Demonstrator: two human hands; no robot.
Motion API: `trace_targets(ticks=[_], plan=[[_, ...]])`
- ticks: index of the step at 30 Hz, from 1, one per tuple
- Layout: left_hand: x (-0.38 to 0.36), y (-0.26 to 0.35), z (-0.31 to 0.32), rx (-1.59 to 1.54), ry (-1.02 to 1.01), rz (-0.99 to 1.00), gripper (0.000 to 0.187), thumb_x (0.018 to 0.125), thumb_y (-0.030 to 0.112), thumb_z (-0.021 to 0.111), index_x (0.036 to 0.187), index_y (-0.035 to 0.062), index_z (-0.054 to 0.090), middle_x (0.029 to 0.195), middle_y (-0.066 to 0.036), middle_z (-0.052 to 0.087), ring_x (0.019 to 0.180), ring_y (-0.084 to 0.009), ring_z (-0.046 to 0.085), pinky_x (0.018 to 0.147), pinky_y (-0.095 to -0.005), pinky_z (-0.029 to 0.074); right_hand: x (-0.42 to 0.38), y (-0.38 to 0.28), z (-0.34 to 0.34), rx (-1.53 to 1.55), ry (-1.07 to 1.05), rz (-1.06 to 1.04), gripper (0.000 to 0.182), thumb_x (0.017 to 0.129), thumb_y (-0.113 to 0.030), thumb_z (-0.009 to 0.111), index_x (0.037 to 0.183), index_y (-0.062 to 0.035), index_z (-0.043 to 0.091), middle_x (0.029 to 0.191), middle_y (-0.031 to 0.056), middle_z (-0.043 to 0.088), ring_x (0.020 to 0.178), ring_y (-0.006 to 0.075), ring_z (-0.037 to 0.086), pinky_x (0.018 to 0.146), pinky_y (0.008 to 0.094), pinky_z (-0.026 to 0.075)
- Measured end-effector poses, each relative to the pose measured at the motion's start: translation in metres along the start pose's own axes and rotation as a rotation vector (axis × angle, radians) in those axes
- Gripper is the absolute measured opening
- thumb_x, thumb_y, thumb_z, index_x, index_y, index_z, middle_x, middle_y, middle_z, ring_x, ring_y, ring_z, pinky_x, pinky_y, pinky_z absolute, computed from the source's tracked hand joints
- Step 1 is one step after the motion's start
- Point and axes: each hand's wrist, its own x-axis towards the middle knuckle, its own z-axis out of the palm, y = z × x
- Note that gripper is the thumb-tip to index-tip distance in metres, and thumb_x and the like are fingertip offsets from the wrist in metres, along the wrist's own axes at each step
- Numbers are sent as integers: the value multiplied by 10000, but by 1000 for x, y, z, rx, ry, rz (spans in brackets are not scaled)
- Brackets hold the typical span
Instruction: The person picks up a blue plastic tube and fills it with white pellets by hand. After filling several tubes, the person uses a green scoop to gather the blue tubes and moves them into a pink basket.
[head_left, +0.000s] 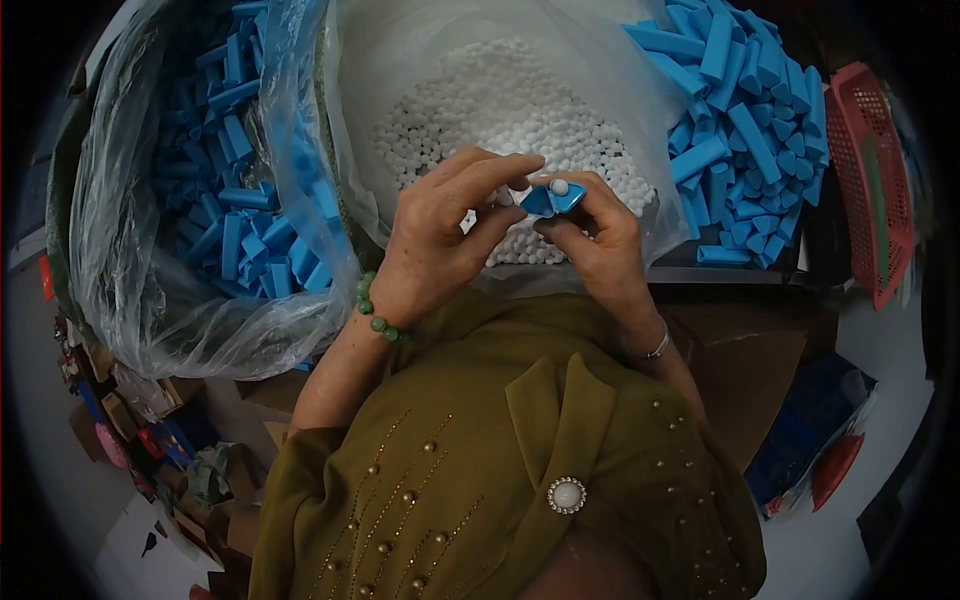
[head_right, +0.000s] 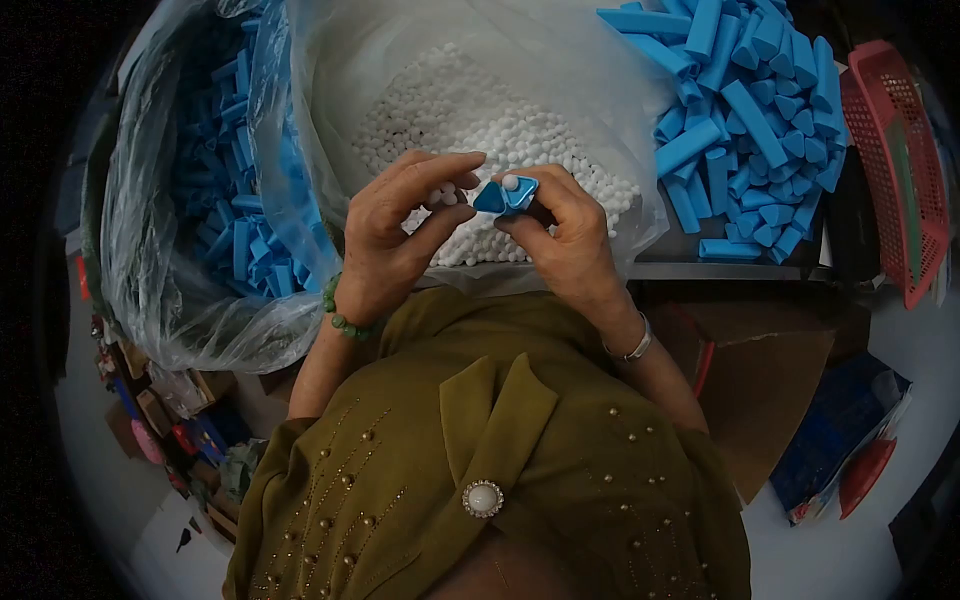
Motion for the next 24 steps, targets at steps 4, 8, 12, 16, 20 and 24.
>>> trace_targets(ticks=[4,8,12,16,20,24], plan=[[-1,-13,-1,5,31,23,378,773,-94,642,1114,68,657,919,-93,631,774,-215,653,622,-307,518,-1,0,-2,36,-13,28,320,789,89,665,1091,-13,641,1057,58,591,901,126,617,737,251,523],[-3,-20,-4,38,26,19,353,784,-89,634,1100,64,659,918,-98,631,763,-235,647,623,-312,513,-3,1,-2,133,-29,31,331,789,87,668,1104,-8,636,1073,60,590,888,118,612,733,252,520],[-1,-16,-1,63,44,43,308,788,-35,659,1080,64,663,936,-102,629,835,-274,629,702,-352,506,-4,-2,-2,94,-55,31,305,845,89,606,1132,-12,624,1050,23,557,882,78,567,722,220,493],[2,-13,5,-1,-29,94,268,785,21,686,1048,66,665,986,-98,624,936,-287,603,773,-380,494,-1,-1,-1,-70,-96,-10,283,830,85,608,1104,17,609,1040,35,553,890,102,577,735,240,495],[0,-20,9,28,-48,120,255,788,25,688,1039,67,660,1013,-100,619,948,-283,597,782,-371,495,-2,2,2,-96,-104,-24,273,821,90,599,1086,25,597,1032,43,553,900,117,588,744,250,503],[0,-13,7,-16,-4,111,274,773,5,704,1039,48,659,1031,-108,623,935,-268,611,781,-349,502,-3,1,5,40,-44,35,246,816,86,612,1052,18,612,998,70,579,863,133,611,723,256,509]])
